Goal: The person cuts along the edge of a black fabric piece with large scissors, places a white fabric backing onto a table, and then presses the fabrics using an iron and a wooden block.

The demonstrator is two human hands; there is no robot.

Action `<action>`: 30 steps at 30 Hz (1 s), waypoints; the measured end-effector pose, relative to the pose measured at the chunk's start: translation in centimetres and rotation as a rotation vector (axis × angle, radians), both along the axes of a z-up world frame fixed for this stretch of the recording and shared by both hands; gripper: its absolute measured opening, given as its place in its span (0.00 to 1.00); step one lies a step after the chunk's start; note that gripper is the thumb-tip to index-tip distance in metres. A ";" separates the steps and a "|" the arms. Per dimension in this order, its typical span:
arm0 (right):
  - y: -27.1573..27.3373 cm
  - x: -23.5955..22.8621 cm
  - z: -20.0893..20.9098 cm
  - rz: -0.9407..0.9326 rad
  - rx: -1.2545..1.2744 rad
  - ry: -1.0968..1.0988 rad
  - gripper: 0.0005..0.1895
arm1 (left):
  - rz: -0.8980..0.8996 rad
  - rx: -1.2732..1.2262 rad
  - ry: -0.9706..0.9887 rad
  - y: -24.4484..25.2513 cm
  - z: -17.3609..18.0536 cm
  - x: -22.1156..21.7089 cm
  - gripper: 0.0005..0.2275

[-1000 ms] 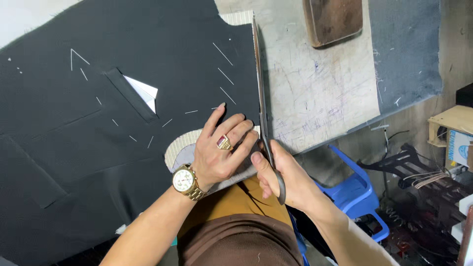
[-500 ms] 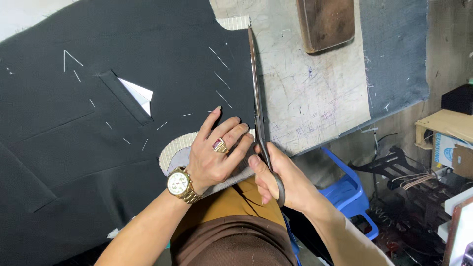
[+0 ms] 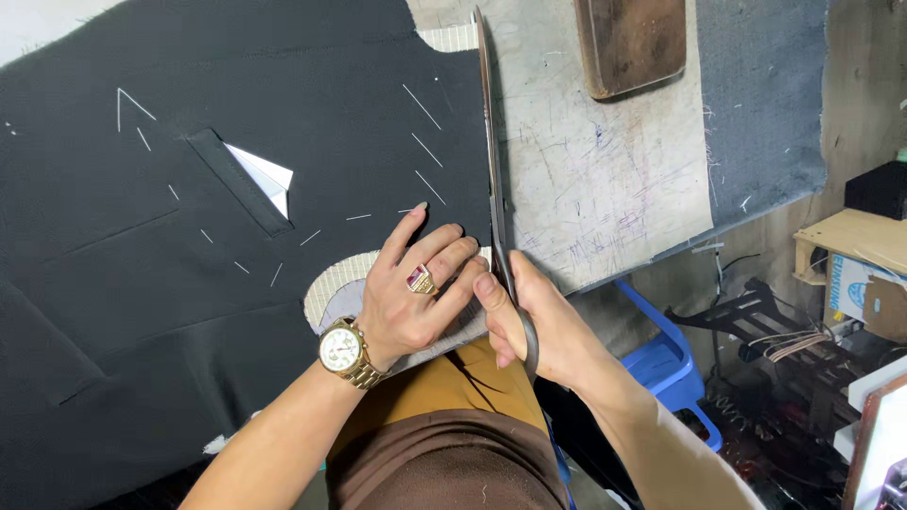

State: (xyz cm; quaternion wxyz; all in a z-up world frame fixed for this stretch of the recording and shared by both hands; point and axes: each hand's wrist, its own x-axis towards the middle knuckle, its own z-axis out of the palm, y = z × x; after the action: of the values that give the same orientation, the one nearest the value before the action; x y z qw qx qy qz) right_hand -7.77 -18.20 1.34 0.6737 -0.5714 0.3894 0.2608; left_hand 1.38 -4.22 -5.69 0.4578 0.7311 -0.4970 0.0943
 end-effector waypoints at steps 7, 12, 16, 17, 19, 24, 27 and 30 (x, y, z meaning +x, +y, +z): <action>0.0 -0.4 -0.5 -0.047 0.016 -0.021 0.22 | -0.005 0.006 -0.006 0.1 -0.2 0.0 0.07; -0.1 -3.6 -0.3 -0.170 0.003 -0.069 0.14 | 0.035 0.041 0.035 -0.4 0.8 0.1 0.06; -1.3 -10.1 1.4 -0.190 -0.081 0.172 0.12 | 0.025 0.244 0.020 -2.2 3.3 2.7 0.07; -1.7 -11.7 1.4 -0.218 -0.114 0.129 0.14 | 0.083 0.403 0.032 -3.4 3.0 3.2 0.13; -3.0 -13.2 1.7 -0.245 -0.151 0.083 0.16 | 0.142 0.556 0.045 -6.4 2.2 3.4 0.20; -7.0 -9.6 4.2 -0.287 -0.287 -0.149 0.23 | -0.790 0.491 1.049 -11.2 7.4 -4.0 0.08; -10.4 -6.6 5.1 -0.246 -0.318 -0.064 0.24 | -0.606 0.048 0.371 -10.0 2.2 -11.6 0.17; -13.5 -4.1 5.1 -0.186 -0.293 0.003 0.19 | 0.135 0.398 0.260 -13.0 3.5 -2.6 0.13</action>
State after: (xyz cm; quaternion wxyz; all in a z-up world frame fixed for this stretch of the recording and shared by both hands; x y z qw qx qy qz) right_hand -11.86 -31.68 6.44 0.6040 -0.6247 0.4752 0.1387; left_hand -1.24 -17.25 -2.16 0.3577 0.8443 -0.3929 -0.0699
